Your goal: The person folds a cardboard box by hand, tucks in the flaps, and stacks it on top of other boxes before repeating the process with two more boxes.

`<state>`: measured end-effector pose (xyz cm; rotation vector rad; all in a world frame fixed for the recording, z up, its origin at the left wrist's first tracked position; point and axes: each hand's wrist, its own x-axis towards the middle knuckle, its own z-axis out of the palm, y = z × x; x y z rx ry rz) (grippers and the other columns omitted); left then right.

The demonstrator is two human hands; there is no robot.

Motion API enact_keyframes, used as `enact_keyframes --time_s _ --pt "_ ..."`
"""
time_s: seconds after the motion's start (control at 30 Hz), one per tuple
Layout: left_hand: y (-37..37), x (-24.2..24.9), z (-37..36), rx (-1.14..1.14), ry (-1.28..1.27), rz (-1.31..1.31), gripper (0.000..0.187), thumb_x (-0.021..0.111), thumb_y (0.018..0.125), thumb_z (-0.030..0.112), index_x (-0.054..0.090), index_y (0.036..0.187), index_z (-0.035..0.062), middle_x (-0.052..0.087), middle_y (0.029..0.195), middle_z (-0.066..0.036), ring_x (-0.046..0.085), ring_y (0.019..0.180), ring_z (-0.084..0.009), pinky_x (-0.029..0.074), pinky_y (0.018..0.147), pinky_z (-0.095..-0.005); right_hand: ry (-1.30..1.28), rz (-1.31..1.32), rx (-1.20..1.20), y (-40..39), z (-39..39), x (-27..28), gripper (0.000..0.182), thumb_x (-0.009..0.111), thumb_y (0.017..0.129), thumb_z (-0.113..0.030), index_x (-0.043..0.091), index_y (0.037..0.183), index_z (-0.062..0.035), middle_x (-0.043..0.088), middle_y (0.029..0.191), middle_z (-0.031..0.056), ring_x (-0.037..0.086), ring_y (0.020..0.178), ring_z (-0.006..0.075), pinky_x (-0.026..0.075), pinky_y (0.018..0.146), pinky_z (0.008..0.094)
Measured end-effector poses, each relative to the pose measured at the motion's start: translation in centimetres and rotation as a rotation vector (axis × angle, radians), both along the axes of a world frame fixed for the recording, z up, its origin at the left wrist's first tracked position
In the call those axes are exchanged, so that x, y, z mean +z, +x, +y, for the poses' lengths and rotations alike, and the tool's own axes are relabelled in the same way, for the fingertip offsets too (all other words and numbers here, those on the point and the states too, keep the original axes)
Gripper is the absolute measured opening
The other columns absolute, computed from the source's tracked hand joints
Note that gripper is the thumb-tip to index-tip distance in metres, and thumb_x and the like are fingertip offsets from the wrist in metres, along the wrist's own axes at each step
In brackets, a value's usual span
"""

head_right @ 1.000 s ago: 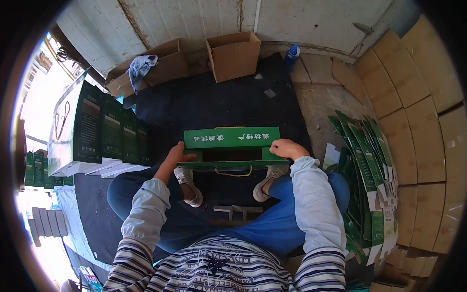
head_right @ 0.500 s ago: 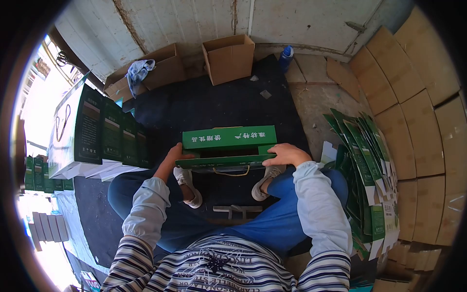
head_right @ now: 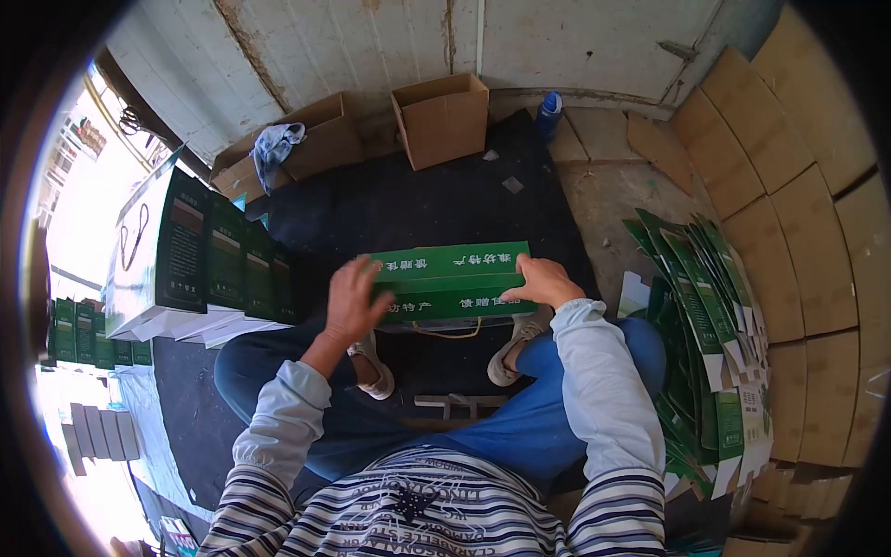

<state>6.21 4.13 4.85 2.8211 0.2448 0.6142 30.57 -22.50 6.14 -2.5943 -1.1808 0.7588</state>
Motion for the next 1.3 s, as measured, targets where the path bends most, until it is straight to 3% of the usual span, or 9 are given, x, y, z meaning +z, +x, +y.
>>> enact_keyframes --time_s 0.2,0.4,0.6,0.7,1.0,1.1,1.2,1.3 --pt "-0.1 -1.8 -1.7 -0.023 0.076 0.411 0.096 0.080 0.059 0.045 0.038 0.135 0.0040 0.041 0.134 -0.017 0.037 0.127 -0.0342 0.027 0.105 -0.0521 0.268 -0.235 -0.034 -1.7 -1.4 -0.5 0.052 0.078 0.070 -0.035 0.049 0.103 -0.0080 0.059 0.095 0.0152 0.063 0.083 0.0334 0.050 0.071 0.0412" --pt "0.5 -1.2 -1.9 -0.025 0.091 0.441 0.098 0.082 0.056 0.044 0.039 0.133 0.0012 0.045 0.126 -0.017 0.042 0.121 -0.0333 0.031 0.102 -0.0462 0.259 -0.251 0.013 -2.8 -2.1 -1.3 0.032 0.069 0.081 -0.026 0.051 0.103 -0.0125 0.053 0.101 0.0103 0.062 0.082 0.0312 0.051 0.071 0.0413" --pt "0.4 -2.4 -2.1 -0.099 0.188 0.344 0.086 0.081 0.055 0.040 0.047 0.122 -0.0018 0.050 0.104 -0.012 0.049 0.100 -0.0287 0.040 0.089 -0.0412 0.229 -0.147 -0.039 -1.8 -1.4 -1.9 0.024 0.070 0.079 -0.027 0.060 0.095 -0.0110 0.053 0.102 0.0095 0.062 0.088 0.0295 0.051 0.074 0.0413" --pt "0.3 -1.9 -2.2 -0.118 0.215 0.346 0.082 0.080 0.055 0.041 0.048 0.118 -0.0015 0.050 0.100 -0.011 0.049 0.098 -0.0280 0.041 0.086 -0.0400 0.220 -0.185 -0.047 -1.8 -1.1 -2.3 0.022 0.071 0.078 -0.026 0.062 0.091 -0.0104 0.053 0.102 0.0089 0.061 0.089 0.0296 0.050 0.075 0.0412" --pt "0.5 -3.6 -2.7 -0.027 0.255 0.409 0.096 0.076 0.062 0.048 0.038 0.132 -0.0037 0.049 0.116 -0.016 0.047 0.110 -0.0304 0.039 0.092 -0.0431 0.193 -0.142 -0.141 -0.8 -0.3 -3.0 0.027 0.077 0.071 -0.027 0.061 0.084 -0.0101 0.053 0.101 0.0081 0.056 0.094 0.0291 0.048 0.080 0.0404" --pt "0.6 -3.9 -2.7 -0.026 0.311 0.407 0.103 0.075 0.062 0.054 0.034 0.137 -0.0041 0.043 0.130 -0.022 0.042 0.121 -0.0339 0.037 0.097 -0.0473 0.155 -0.115 -0.166 -0.3 0.2 -2.9 0.030 0.078 0.069 -0.028 0.060 0.082 -0.0087 0.053 0.101 0.0087 0.057 0.095 0.0293 0.047 0.080 0.0406" --pt "0.8 -4.3 -2.3 -0.033 0.226 0.465 0.102 0.072 0.066 0.054 0.030 0.140 -0.0027 0.032 0.144 -0.021 0.031 0.133 -0.0360 0.029 0.105 -0.0501 0.096 -0.106 -0.173 -0.1 0.7 -2.8 0.031 0.079 0.069 -0.028 0.060 0.082 -0.0073 0.053 0.101 0.0102 0.058 0.094 0.0293 0.047 0.080 0.0409" --pt "1.0 -4.3 -2.2 -0.039 0.206 0.510 0.102 0.071 0.067 0.054 0.029 0.141 -0.0022 0.028 0.147 -0.020 0.027 0.136 -0.0366 0.026 0.107 -0.0508 0.024 -0.096 -0.196 0.0 1.2 -2.7 0.034 0.080 0.068 -0.030 0.060 0.082 -0.0062 0.052 0.103 0.0117 0.058 0.094 0.0301 0.048 0.079 0.0406"
